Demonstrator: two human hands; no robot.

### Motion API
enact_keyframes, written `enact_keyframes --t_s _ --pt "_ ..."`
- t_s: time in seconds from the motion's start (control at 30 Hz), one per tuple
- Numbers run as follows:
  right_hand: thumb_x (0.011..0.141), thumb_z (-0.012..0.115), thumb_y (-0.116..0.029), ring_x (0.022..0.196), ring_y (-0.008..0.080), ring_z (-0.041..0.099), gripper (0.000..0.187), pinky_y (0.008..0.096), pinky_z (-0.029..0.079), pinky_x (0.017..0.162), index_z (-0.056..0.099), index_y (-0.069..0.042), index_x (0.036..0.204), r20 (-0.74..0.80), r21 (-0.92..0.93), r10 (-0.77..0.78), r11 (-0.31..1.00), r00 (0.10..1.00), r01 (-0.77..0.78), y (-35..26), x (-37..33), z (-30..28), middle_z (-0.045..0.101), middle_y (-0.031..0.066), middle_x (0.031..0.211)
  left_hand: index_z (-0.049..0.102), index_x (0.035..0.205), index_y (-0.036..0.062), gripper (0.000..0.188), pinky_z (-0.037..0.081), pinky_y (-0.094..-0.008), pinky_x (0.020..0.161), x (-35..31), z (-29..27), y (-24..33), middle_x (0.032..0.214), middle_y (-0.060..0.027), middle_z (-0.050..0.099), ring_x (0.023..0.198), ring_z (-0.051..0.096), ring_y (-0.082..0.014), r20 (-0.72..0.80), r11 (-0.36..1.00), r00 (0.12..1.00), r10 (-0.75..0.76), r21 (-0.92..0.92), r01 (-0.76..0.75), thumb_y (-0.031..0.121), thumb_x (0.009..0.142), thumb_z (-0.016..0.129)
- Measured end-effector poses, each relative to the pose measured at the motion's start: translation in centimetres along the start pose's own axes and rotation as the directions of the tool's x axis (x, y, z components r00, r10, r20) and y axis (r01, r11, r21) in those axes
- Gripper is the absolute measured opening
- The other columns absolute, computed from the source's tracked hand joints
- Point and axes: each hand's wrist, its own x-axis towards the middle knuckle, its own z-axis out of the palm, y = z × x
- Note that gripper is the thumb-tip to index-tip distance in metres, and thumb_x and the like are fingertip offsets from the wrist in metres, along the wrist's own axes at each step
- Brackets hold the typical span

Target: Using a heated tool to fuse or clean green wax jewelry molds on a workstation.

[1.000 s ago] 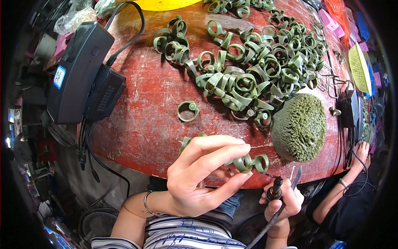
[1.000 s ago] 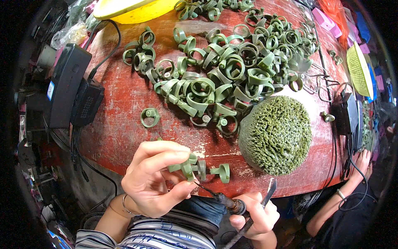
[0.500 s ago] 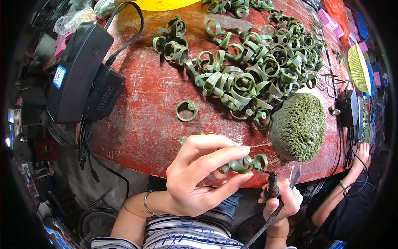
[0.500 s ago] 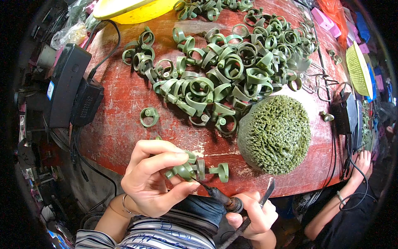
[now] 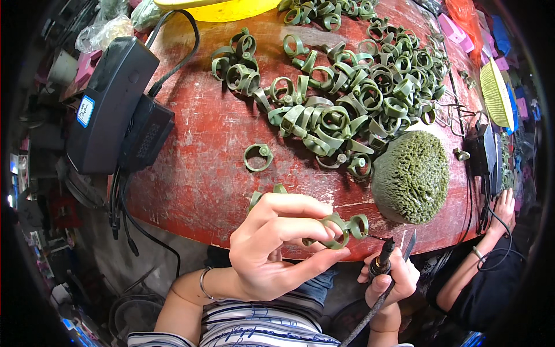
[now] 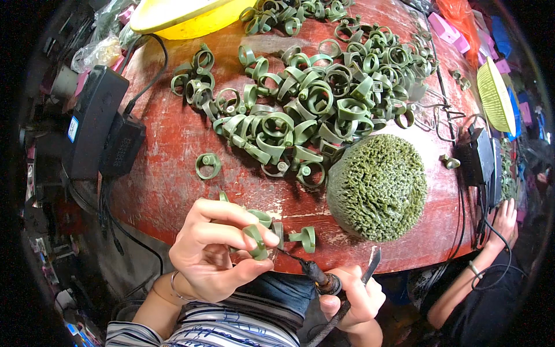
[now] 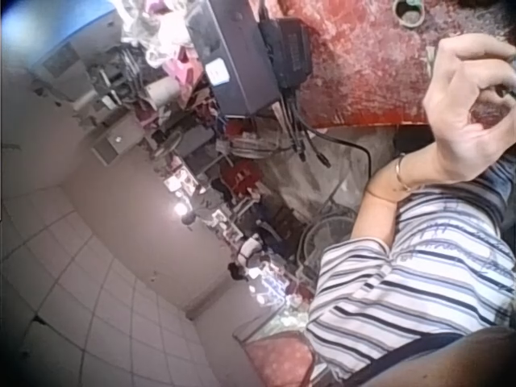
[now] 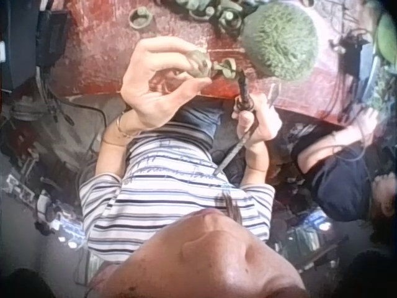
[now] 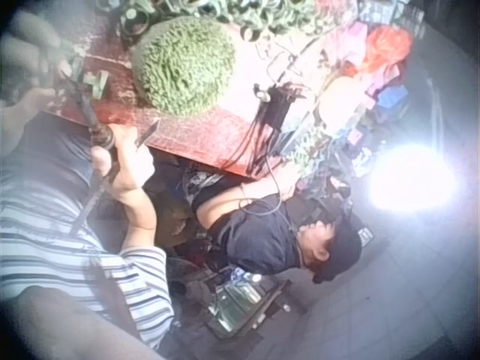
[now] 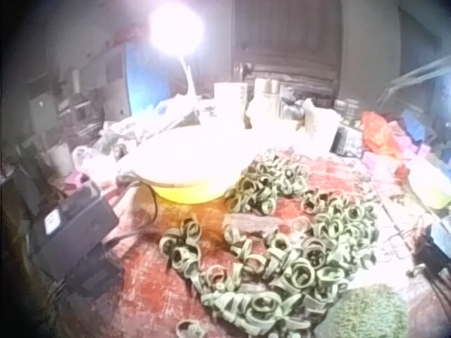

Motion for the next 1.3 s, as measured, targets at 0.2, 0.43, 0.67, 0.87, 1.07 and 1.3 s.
enact_keyframes --t_s 0.2,0.43,0.67,0.87,1.07,1.3 --pt "0.089 0.058 -0.038 0.049 0.0205 0.059 0.043 0.0277 0.046 0.048 0.063 0.003 0.082 -0.019 -0.025 -0.034 0.999 0.999 0.034 0.3 0.0 0.1 0.06 0.0097 0.063 0.063 0.1 -0.0028 0.03 0.057 -0.0269 0.072 0.1 0.0 0.4 0.105 -0.0177 0.061 0.094 0.066 -0.0236 0.039 0.998 0.998 -0.057 0.0 0.057 -0.007 0.073 0.073" --pt "0.089 0.059 -0.038 0.049 0.0207 0.059 0.042 0.0278 0.046 0.048 0.063 0.004 0.082 -0.041 0.009 -0.019 1.0 0.999 0.02 0.2 -0.1 0.4 0.06 0.0099 0.063 0.06 0.103 -0.0089 0.024 0.058 -0.0262 0.068 -0.4 -0.4 1.2 0.099 -0.0193 0.066 0.087 0.068 -0.0219 0.102 0.958 0.966 -0.238 -0.139 0.251 -0.008 0.08 0.067" --pt "0.083 0.066 -0.035 0.05 0.021 0.059 0.036 0.0282 0.046 0.048 0.065 0.001 0.081 0.042 0.012 0.014 1.0 0.999 -0.015 -0.7 0.6 0.2 0.06 0.0095 0.064 0.056 0.1 -0.012 0.021 0.059 -0.0269 0.059 -0.7 -0.8 1.8 0.084 -0.0195 0.068 0.072 0.07 -0.0205 0.113 0.906 0.934 -0.339 -0.228 0.356 -0.006 0.082 0.066" --pt "0.078 0.071 -0.034 0.05 0.0218 0.058 0.034 0.029 0.046 0.048 0.065 0.0 0.08 0.12 -0.068 0.015 0.998 0.993 -0.007 -1.5 1.6 -0.3 0.06 0.0089 0.064 0.053 0.099 -0.0114 0.018 0.059 -0.0291 0.056 -0.4 -1.0 2.0 0.08 -0.0209 0.067 0.07 0.069 -0.0215 0.106 0.836 0.909 -0.404 -0.362 0.413 -0.005 0.085 0.063" --pt "0.078 0.071 -0.036 0.049 0.0214 0.057 0.036 0.0293 0.045 0.046 0.065 -0.001 0.081 0.138 -0.116 -0.013 0.993 0.99 0.03 -1.9 2.2 -0.3 0.058 0.0075 0.062 0.053 0.099 -0.0103 0.017 0.059 -0.0298 0.057 -0.3 -1.2 2.1 0.08 -0.0211 0.067 0.07 0.069 -0.0215 0.12 0.831 0.898 -0.424 -0.343 0.438 -0.004 0.086 0.062" --pt "0.078 0.071 -0.038 0.047 0.022 0.057 0.037 0.0302 0.045 0.045 0.066 -0.002 0.082 0.154 -0.178 -0.047 0.981 0.987 0.075 -2.0 2.5 -0.4 0.057 0.0065 0.061 0.052 0.1 -0.0103 0.018 0.06 -0.0301 0.059 -0.3 -1.2 1.9 0.084 -0.0216 0.067 0.072 0.069 -0.0216 0.131 0.843 0.914 -0.385 -0.352 0.406 -0.005 0.085 0.062"
